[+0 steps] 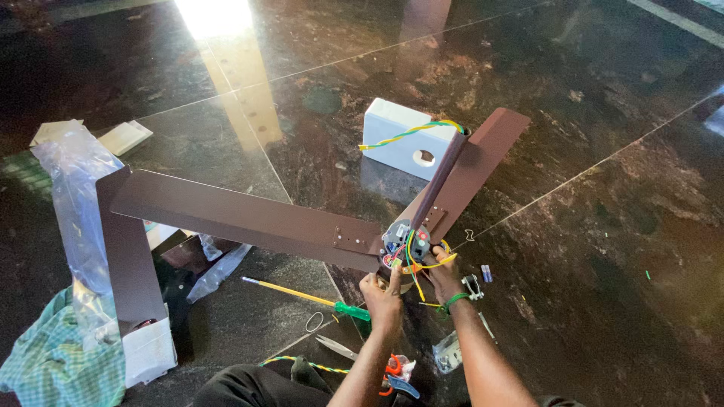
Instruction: The person assembles a ceiling fan by attaching blades to the motor housing. They use a screwdriver to tighten screws securing the blades in place.
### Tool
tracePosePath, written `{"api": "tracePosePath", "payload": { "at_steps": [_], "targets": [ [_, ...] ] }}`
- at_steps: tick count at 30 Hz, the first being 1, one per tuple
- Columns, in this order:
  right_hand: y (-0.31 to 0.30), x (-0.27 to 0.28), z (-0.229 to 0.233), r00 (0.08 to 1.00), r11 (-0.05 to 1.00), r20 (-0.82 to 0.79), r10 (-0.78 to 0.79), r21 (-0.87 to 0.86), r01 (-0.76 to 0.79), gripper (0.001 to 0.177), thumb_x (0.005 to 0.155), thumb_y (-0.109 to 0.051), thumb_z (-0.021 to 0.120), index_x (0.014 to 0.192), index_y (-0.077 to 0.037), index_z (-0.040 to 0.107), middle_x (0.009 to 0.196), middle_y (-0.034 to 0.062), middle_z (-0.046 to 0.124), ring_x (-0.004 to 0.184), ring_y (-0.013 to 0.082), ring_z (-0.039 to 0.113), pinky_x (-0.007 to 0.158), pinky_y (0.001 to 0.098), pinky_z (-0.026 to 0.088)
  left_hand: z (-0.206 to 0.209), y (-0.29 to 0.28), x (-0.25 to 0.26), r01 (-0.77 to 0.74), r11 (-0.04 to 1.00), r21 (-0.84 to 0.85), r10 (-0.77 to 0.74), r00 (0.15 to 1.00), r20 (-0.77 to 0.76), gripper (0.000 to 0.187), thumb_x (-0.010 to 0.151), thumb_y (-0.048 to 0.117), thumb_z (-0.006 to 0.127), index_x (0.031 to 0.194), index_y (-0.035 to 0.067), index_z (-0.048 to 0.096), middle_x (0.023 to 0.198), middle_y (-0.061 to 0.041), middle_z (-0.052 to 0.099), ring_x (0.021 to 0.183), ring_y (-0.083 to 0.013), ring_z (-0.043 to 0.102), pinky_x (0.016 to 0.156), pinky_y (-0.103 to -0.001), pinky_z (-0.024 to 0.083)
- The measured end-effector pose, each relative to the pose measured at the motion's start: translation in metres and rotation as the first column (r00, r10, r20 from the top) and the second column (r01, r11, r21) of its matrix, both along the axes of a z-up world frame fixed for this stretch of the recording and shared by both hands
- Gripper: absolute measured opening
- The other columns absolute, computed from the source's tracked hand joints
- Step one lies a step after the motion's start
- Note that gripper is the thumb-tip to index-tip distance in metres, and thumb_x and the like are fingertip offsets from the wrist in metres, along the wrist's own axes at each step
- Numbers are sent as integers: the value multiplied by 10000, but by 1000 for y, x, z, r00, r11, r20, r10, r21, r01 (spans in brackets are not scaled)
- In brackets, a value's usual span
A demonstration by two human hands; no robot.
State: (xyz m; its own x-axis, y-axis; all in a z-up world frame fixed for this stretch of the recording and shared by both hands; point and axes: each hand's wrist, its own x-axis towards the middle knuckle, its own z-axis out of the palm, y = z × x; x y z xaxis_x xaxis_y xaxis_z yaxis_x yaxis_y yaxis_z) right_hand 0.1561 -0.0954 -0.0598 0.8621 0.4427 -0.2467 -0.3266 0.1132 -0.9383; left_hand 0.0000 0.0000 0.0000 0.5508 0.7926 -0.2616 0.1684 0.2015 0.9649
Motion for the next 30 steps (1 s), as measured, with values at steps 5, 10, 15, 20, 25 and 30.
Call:
{"api": "tracePosePath", "payload": {
  "at_steps": [5,10,15,20,25,30],
  "targets": [
    [2,-13,6,993,995,121,-19,103,7,166,950,-206,705,1026,-59,689,953,-9,698,869,74,639,730,251,516,13,-5,-5,-5,1000,14,2,986,164,484,893,422,747,1079,-5,616,1102,-108,505,908,-184,542,844,-343,495],
    [3,-28,21,986,992,156,-57,-106,74,254,993,-288,671,994,-39,724,894,-10,681,816,73,595,699,265,495,20,1,-20,42,983,179,-48,998,31,520,895,463,745,999,-32,628,1077,-116,514,874,-216,525,817,-359,485],
    [-6,-45,37,953,989,299,-54,-118,93,298,975,-346,634,1083,-87,733,947,-43,723,868,27,605,775,229,498,22,3,-19,51,968,246,-40,998,-48,604,879,510,731,1091,-51,655,1087,-163,586,940,-271,597,859,-387,496],
    [-4,-50,54,934,976,329,-135,-120,184,297,949,-264,701,1122,-25,732,977,-11,721,886,65,623,784,251,499,16,2,-20,69,955,287,-53,996,-66,760,871,535,715,1357,-34,589,1168,-198,629,1075,-306,639,932,-408,509],
    [0,-40,66,928,954,359,-100,-229,191,250,895,-156,729,1083,4,773,933,35,757,809,89,638,720,272,524,13,13,-19,80,964,254,-49,991,-128,729,867,588,713,1237,-39,694,1061,-175,698,1003,-316,710,896,-417,546],
    [-2,-33,58,916,981,366,-161,-46,191,233,874,-129,770,1075,-15,747,975,17,742,851,60,653,739,232,525,29,35,-6,178,978,107,-147,957,-250,787,907,691,739,1107,-68,802,887,-137,727,894,-244,717,830,-370,526]
  ]
}}
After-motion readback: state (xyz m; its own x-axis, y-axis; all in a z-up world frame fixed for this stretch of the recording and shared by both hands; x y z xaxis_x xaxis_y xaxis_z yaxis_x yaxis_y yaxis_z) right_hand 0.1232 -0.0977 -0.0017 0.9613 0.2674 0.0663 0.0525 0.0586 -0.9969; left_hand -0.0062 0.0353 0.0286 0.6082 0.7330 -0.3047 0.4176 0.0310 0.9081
